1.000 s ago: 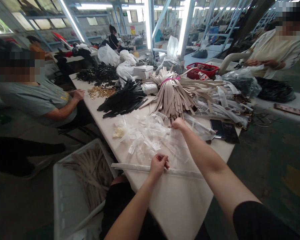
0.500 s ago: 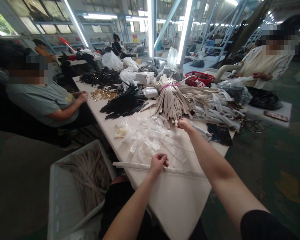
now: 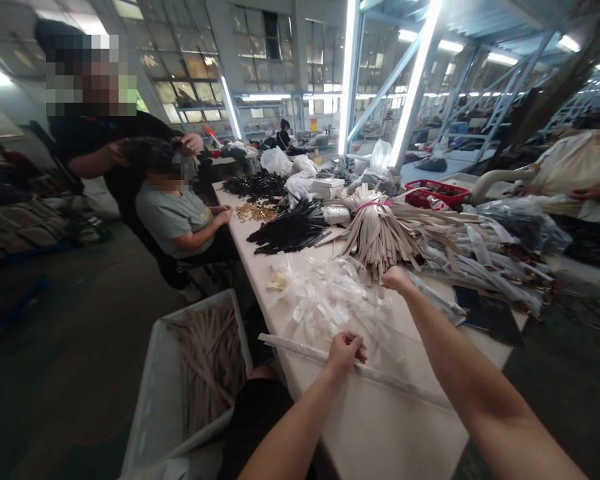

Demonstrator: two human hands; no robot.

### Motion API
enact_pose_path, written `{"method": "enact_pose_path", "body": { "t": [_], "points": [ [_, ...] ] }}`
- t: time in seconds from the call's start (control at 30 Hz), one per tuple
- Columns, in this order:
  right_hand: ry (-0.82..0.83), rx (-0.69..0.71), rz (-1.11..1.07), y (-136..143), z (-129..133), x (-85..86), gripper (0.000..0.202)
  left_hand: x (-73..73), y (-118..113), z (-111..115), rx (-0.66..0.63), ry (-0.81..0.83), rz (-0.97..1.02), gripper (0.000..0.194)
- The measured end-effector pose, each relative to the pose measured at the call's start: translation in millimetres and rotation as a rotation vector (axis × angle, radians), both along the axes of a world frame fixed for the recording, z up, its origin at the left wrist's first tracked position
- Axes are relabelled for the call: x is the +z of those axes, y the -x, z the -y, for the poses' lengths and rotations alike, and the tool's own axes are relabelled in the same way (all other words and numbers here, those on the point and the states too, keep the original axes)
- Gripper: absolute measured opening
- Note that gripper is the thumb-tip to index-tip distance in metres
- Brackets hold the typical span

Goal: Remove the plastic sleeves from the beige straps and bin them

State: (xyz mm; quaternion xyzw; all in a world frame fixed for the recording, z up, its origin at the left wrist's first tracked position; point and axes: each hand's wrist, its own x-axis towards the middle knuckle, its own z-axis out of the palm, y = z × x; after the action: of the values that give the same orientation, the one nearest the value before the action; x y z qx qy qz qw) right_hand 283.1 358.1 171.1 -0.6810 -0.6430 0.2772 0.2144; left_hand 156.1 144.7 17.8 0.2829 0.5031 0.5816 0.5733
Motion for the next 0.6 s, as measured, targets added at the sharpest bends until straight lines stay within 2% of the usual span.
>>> {"method": "enact_pose_path", "body": {
  "t": [0.03,0.13,0.23,0.3,0.4,0.43,0.5,0.57,0.6],
  "points": [
    [0.010,0.006,-0.032,0,7,2.6,0.004,-0.3,0,1,-0.005,-0.004,0.002,0.049],
    [-0.007,0.006,-0.158,-9,32,10.4,0.028,-0.7,1,3,-0.012,-0.014,0.000,0.048],
    [0.011,0.052,-0.489,-35,66,28.4,0.036,0.7,1,6,0.002,-0.017,-0.002,0.049],
    [0.030,0.112,-0.691,-58,99,53.2,0.033,2.7,0,8,0.012,-0.021,0.004,0.050],
    [-0.145,0.178,-0.823,-93,161,106.5,0.036,6.2,0,9,0.009,-0.020,0.010,0.052],
    [-0.217,0.205,-0.841,-103,183,124.6,0.036,7.4,1,9,0.006,-0.018,0.014,0.053],
    [-0.432,0.108,-0.720,-119,221,153.1,0.034,9.7,2,10,-0.001,-0.018,0.021,0.053],
    [-0.643,0.016,-0.520,-127,245,164.0,0.026,12.1,3,12,-0.009,-0.030,0.023,0.053],
    [-0.695,0.019,-0.421,-126,251,160.8,0.024,13.4,3,12,-0.009,-0.038,0.019,0.053]
  ]
}}
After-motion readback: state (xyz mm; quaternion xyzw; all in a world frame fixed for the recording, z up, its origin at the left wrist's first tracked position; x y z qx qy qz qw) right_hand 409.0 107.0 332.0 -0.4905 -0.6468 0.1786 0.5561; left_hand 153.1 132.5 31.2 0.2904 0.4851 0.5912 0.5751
